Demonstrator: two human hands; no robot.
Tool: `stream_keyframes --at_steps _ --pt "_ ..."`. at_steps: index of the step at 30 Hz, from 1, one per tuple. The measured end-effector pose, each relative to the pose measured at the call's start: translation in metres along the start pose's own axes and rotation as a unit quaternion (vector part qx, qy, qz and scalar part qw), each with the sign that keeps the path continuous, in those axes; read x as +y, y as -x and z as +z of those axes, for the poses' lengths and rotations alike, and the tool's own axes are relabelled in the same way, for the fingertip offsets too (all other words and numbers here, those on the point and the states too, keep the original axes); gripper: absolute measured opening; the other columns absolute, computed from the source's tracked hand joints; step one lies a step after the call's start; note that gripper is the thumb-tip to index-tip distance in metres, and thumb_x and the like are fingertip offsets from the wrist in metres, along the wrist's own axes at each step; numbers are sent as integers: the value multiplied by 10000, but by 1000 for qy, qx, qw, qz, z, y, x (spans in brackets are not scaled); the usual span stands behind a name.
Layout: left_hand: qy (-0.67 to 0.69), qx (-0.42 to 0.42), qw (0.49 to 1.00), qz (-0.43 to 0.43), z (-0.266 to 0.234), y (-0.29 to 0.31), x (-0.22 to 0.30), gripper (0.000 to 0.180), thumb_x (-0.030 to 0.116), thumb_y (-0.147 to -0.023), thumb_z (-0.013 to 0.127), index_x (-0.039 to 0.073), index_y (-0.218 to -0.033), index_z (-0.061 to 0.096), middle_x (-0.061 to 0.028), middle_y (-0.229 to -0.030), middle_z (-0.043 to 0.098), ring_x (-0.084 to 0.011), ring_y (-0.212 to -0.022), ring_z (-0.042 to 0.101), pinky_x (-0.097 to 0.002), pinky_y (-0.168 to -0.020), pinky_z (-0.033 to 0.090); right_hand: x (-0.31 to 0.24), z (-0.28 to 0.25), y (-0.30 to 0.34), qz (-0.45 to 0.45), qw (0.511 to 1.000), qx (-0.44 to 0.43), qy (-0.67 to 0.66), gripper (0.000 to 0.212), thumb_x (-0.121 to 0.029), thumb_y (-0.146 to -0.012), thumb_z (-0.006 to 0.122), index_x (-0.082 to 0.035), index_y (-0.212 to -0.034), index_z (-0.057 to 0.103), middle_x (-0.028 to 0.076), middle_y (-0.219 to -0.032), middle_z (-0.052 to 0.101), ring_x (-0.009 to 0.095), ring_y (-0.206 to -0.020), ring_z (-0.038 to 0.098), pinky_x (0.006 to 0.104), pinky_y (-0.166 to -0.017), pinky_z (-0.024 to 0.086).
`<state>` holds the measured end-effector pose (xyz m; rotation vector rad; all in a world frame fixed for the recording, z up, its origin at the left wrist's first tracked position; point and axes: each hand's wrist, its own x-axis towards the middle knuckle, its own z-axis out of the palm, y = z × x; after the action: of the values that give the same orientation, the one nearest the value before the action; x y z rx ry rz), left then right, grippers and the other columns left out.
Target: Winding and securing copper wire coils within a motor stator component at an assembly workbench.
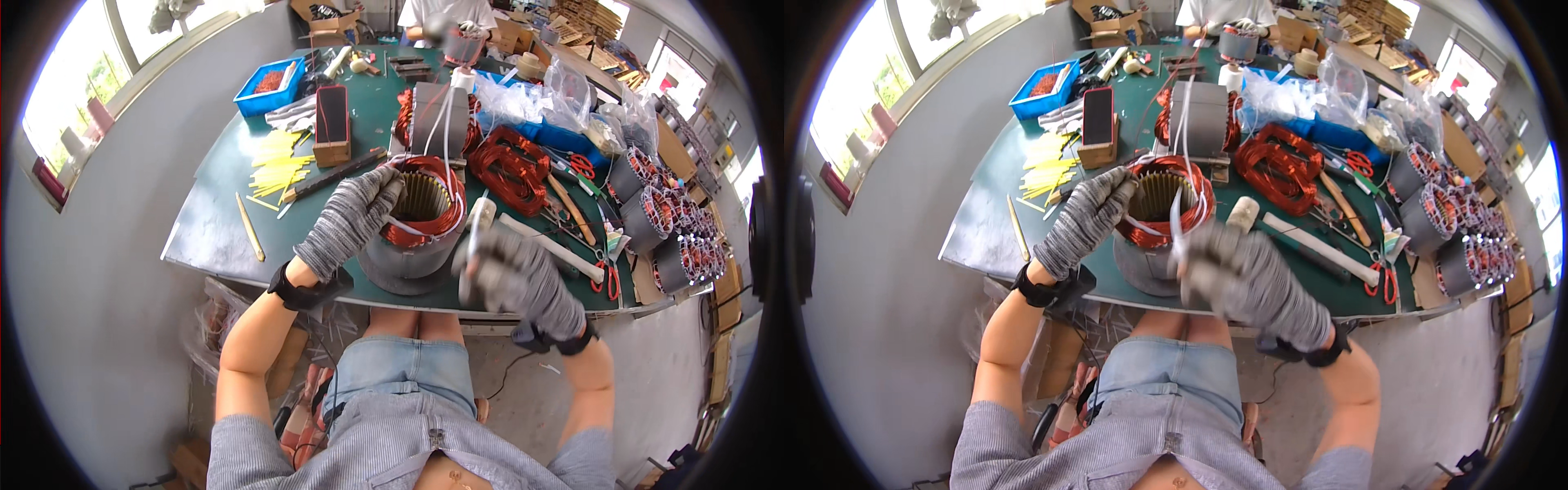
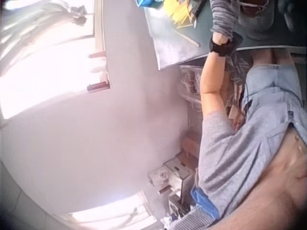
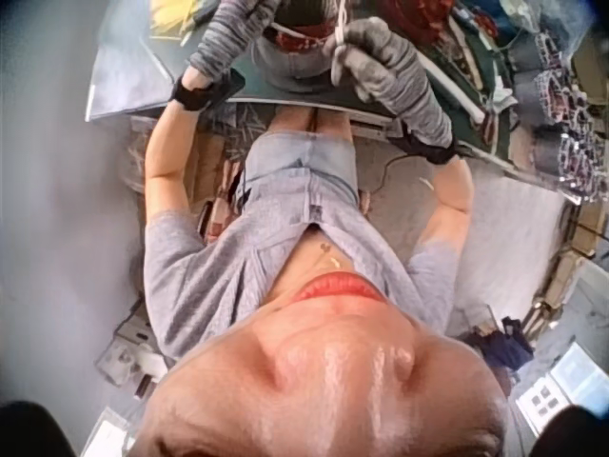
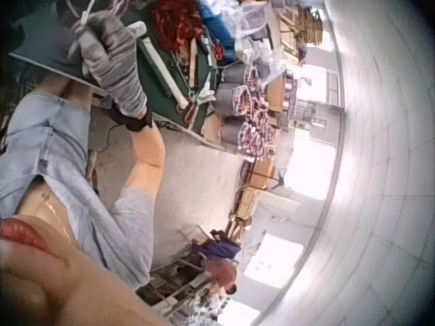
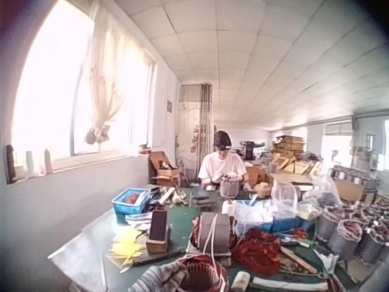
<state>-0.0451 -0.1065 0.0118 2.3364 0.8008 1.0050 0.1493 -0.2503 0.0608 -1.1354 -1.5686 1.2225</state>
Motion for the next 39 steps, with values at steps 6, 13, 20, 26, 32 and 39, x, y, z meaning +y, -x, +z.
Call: stream_keyframes --at_steps 6,13,20,26,32,39 --pt "255 81 963 32 -34 -37 49 237 138 -906 475 -58 -1032 522 -118 -831 606 -133 -704 566 -245 -665 470 -41 -31 -60 -119 965 181 -147 187 -211 -912 473 -43 -943 547 1 -778 583 60 -679 551 183 -600 461" --pt "155 43 980 116 -51 -78 72 254 154 -911 490 -2 -1109 516 -45 -911 601 -65 -675 510 -202 -612 455 -80 -57 -95 -274 929 200 148 230 -235 -896 515 -24 -955 586 21 -804 600 88 -716 584 228 -686 504" --pt "59 46 986 148 -66 -89 91 272 151 -902 485 -18 -1112 524 -30 -835 594 -75 -677 513 -217 -632 457 -96 -78 -102 -290 934 139 153 305 -310 -911 484 -50 -1043 574 21 -826 628 59 -709 582 194 -615 477" --pt "218 34 971 87 -84 -92 70 279 224 -906 484 18 -1083 550 3 -786 567 -31 -638 486 -173 -583 421 -75 -41 -90 -146 983 -72 79 314 -319 -895 500 -32 -998 577 6 -867 572 73 -784 557 231 -727 461" --pt "153 115 947 259 -52 -92 18 320 261 -934 428 39 -1153 503 9 -813 564 -34 -640 500 -177 -586 427 -75 -33 -100 -120 991 -10 50 241 -241 -896 482 -29 -918 596 -5 -804 588 60 -754 544 216 -709 455" --pt "337 -121 930 -79 -29 -38 45 240 221 -950 390 56 -1047 534 30 -768 521 -18 -601 478 -157 -561 421 -107 -74 -115 -298 949 24 95 265 -284 -870 554 -37 -947 609 9 -772 598 81 -684 571 204 -644 476"
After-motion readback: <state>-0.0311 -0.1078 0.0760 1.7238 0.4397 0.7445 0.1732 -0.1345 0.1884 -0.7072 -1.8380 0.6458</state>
